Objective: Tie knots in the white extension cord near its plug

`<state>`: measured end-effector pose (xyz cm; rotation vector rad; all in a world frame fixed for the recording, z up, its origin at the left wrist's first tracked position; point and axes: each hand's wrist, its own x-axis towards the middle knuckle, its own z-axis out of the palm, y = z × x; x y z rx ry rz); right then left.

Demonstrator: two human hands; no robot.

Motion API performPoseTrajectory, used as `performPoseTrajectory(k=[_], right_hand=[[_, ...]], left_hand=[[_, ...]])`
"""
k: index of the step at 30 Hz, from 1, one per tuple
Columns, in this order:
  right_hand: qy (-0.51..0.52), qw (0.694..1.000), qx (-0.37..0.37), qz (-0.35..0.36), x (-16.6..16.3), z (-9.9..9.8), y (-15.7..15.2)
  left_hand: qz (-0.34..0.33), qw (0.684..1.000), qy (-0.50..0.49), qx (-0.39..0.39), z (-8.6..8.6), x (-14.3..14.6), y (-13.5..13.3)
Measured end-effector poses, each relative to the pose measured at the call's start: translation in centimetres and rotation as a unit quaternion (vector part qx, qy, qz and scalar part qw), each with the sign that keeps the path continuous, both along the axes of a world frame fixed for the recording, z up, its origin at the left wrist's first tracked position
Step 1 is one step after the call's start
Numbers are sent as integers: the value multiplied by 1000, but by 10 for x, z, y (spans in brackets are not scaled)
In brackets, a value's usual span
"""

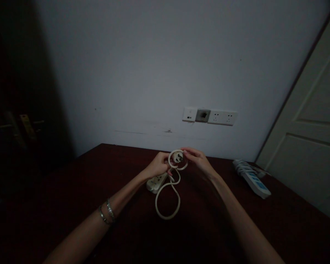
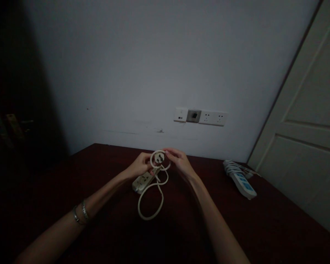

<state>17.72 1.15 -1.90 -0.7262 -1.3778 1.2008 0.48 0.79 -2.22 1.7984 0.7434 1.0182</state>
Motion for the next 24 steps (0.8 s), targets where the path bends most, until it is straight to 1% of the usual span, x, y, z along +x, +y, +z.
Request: performPoseTrajectory(k=[5,7,9,12,14,16,19,24], right_hand=[[19,996,-35,74,1,-6,-1],[17,993,-43,106,1,-7,-2],[15,991,-51,120,1,-6,-3],[32,994,-51,92,5,-5,-1],[43,996,-46,66,9,-5,1],[47,996,-46,54,12,-6,2],[44,996,-57,55,14,-8,4],[35,995,-77,51,14,-15,4]], left_hand=[[-2,1000,11,-19,-7,0,7],[-13,999,1,-49,-11,-1,12],[-35,995,-24,-92,-14,-4,15],[-67,984,-68,-148,-14,-9,18],[-74,978,-93,-174,-13,-10,20],[-76,972,-108,-194,-13,-11,21],[-86,968,-110,-210,-15,-11,23],[-91,969,-99,-206,-21,-11,25]])
